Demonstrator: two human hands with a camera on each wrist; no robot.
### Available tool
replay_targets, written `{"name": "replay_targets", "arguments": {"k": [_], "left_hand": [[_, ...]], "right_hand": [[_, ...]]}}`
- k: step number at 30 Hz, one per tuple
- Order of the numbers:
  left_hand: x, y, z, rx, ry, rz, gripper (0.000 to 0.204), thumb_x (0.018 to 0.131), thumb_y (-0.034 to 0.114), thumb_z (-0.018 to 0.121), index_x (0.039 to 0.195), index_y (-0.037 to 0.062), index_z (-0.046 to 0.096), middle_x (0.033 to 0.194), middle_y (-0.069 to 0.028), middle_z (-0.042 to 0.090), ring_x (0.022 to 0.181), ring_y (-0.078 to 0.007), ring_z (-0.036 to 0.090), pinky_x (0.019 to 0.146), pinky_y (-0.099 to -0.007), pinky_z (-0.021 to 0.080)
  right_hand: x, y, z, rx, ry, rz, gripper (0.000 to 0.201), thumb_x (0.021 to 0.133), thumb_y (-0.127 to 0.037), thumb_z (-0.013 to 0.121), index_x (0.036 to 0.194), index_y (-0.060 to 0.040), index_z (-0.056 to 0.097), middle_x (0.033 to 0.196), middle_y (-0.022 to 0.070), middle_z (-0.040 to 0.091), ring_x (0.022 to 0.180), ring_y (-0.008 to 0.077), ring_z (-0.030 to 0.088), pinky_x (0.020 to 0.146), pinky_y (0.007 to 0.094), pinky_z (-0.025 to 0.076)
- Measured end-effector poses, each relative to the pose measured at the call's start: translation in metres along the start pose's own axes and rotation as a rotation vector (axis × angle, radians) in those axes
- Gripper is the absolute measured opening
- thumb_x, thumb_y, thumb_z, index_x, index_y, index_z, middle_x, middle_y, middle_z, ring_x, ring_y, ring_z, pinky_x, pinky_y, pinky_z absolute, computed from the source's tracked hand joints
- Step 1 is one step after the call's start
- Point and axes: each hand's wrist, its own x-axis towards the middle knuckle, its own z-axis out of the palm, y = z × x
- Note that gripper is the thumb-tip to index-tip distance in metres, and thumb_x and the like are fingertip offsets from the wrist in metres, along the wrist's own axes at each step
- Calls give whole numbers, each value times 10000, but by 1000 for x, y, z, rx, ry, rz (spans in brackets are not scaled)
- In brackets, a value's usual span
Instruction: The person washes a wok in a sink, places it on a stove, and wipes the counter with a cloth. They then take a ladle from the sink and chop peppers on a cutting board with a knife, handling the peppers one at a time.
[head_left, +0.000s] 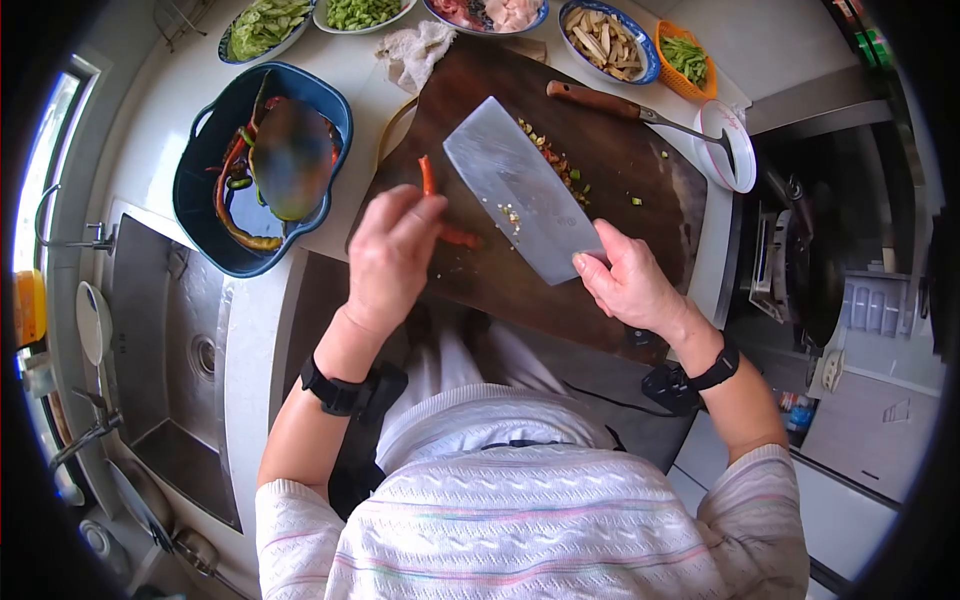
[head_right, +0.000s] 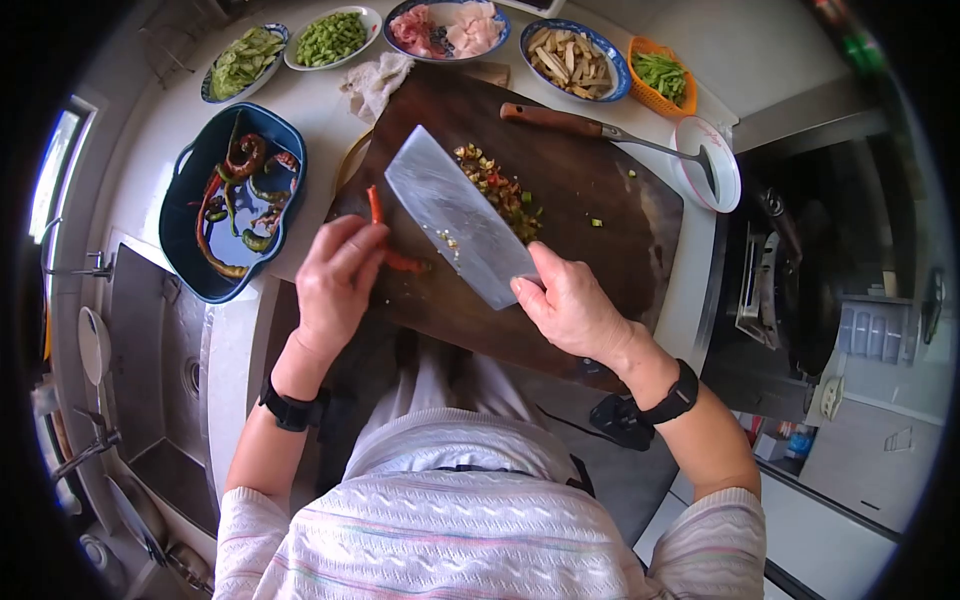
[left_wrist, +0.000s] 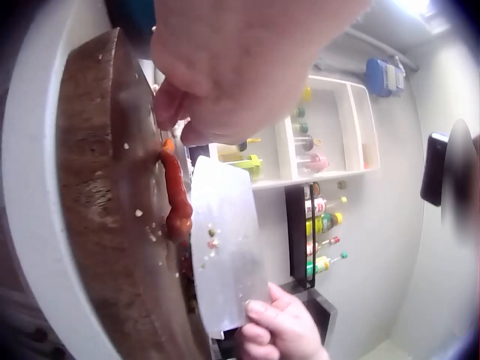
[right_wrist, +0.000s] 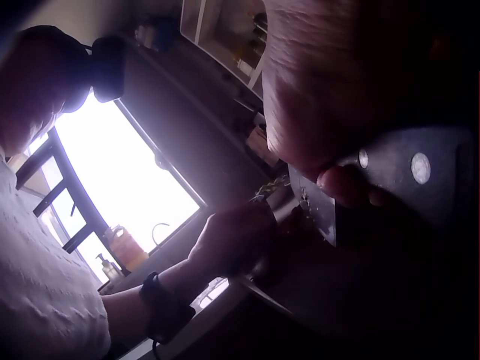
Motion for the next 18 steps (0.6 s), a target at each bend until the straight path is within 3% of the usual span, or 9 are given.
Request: {"name": "replay_targets", "arguments": {"k": [2,5,10,18], "left_hand": [[-5,3,4,49,-79,64,206,715,12,709,912,65,685,973,-92,597,850,-268,610,706,-332,505],[-10,-1,8,27,-51,59,188,690,18,725,870,62,689,957,-84,600,846,-263,602,712,-328,500],[-14,-4,12,19,-7,52,169,673,17,737,829,55,687,921,-88,605,841,-266,601,711,-337,498],[-19,-4,18,37,62,68,165,674,13,741,824,53,685,867,-84,611,813,-278,593,690,-337,499]], "right_hand": [[5,-5,-5,-1,-39,19,211,870,-94,569,824,12,393,588,214,476,531,407,439,486,367,396],[14,-4,-10,-23,-125,-31,218,872,-103,570,824,16,394,609,229,494,576,433,477,506,383,410],[27,7,-12,-82,-167,-254,221,878,-121,567,832,21,404,651,254,520,686,464,536,543,429,426],[33,-15,-17,-118,-295,-125,225,886,-123,546,827,27,390,639,249,530,638,451,542,541,445,417]]}}
